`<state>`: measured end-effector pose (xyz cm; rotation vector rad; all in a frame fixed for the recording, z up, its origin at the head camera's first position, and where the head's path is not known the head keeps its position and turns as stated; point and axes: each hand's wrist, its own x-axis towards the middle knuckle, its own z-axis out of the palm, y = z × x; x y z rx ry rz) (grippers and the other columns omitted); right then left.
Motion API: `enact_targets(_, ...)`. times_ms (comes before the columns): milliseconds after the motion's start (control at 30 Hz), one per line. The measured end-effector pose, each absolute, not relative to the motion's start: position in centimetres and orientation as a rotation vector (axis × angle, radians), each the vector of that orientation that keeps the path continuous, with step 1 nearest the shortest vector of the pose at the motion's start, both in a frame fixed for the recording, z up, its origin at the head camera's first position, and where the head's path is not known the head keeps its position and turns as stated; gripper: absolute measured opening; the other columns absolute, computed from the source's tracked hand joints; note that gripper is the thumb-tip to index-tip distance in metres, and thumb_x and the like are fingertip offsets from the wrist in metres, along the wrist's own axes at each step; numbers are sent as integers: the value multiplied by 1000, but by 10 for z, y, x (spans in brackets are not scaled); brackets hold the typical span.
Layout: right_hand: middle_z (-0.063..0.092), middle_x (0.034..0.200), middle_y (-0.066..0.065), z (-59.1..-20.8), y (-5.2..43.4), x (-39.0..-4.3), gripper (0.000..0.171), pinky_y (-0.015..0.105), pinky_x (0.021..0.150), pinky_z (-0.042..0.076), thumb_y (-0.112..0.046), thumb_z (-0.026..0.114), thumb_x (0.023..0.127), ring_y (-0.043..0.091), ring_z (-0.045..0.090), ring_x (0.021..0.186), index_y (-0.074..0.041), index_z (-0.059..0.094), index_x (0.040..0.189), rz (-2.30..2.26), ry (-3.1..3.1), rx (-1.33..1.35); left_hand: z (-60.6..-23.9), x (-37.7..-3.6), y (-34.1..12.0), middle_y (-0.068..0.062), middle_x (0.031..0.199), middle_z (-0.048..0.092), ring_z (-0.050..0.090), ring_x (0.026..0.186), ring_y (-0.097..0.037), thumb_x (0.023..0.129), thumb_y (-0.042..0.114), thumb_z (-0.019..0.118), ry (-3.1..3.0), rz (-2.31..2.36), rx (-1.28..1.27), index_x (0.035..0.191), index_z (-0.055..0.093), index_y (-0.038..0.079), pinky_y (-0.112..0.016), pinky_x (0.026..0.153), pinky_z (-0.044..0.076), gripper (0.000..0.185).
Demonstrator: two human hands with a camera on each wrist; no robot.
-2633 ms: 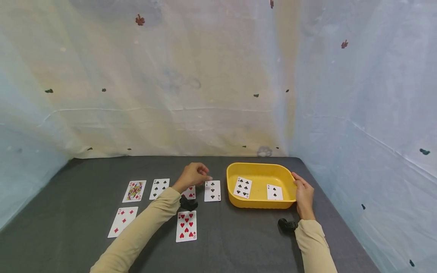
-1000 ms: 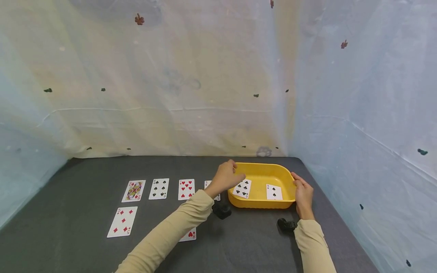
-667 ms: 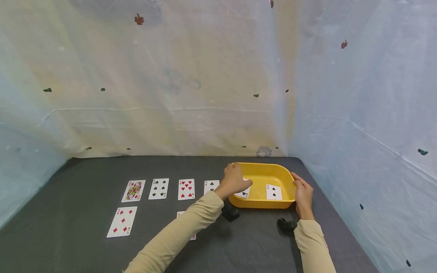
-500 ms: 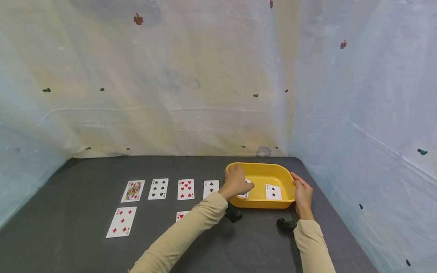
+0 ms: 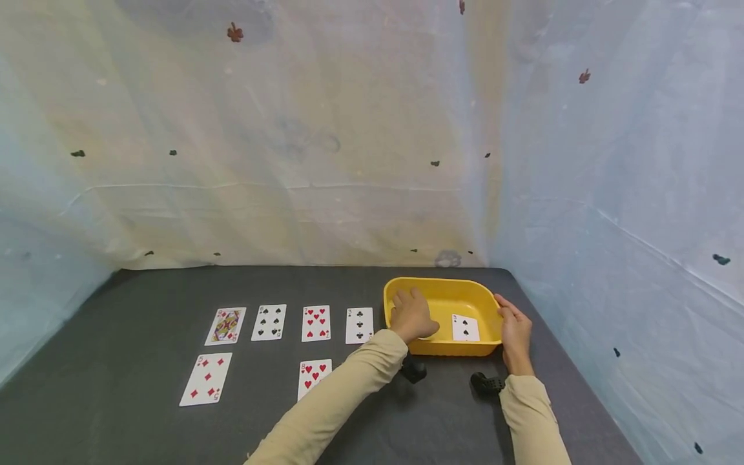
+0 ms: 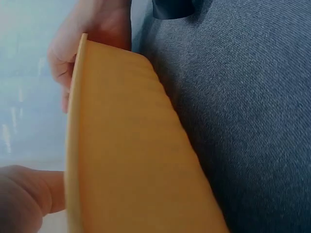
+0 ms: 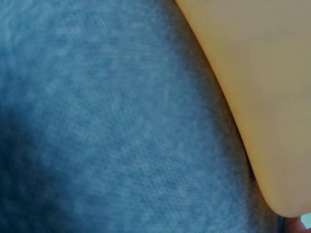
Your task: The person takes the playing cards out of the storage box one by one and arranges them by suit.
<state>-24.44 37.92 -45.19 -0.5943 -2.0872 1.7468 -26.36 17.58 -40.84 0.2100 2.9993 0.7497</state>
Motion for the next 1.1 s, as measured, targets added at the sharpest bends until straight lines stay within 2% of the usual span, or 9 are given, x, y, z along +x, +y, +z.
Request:
enact_targets(167,44,146,13,-454,382,-245,41,25,98,42,-16,38,103,24,42,132,-4,50,140,1728,-2094,-584,-414,-264,184,-13,99,42,37,87,-26,74,32,80,3039,699,146,111,49,7,-33,70,38,54)
enact_targets(300,43,146,13,-455,382,-245,41,28,100,41,-16,38,104,24,41,133,-3,50,141,1733,-2094,-575,-419,-264,185,-15,103,42,37,93,-28,72,28,81,3049,720,83,116,50,7,-34,74,39,58)
enact_targets(533,43,146,13,-455,382,-244,41,29,99,41,-17,38,104,25,41,133,-4,50,141,1741,-2086,-548,-429,-267,187,-17,102,42,37,93,-30,71,23,80,3047,731,41,111,50,6,-34,75,38,53)
enact_targets(867,43,147,12,-454,382,-242,40,22,93,45,-16,39,104,23,43,131,-3,49,141,1779,-2061,-537,-429,-267,187,-16,101,43,36,94,-30,71,22,81,3015,678,32,108,51,8,-36,78,35,50)
enact_targets(1033,42,147,13,-453,380,-240,41,16,86,46,-16,40,103,21,45,129,-2,49,141,1795,-2052,-523,-426,-266,186,-15,101,44,36,94,-30,75,21,79,3002,684,60,101,51,10,-38,84,33,40)
enact_targets(1100,43,146,14,-452,379,-241,40,16,85,47,-15,40,103,20,46,128,-3,50,140,1784,-2048,-532,-424,-265,185,-14,102,45,37,96,-30,79,22,77,2986,695,84,102,52,11,-39,86,33,36)
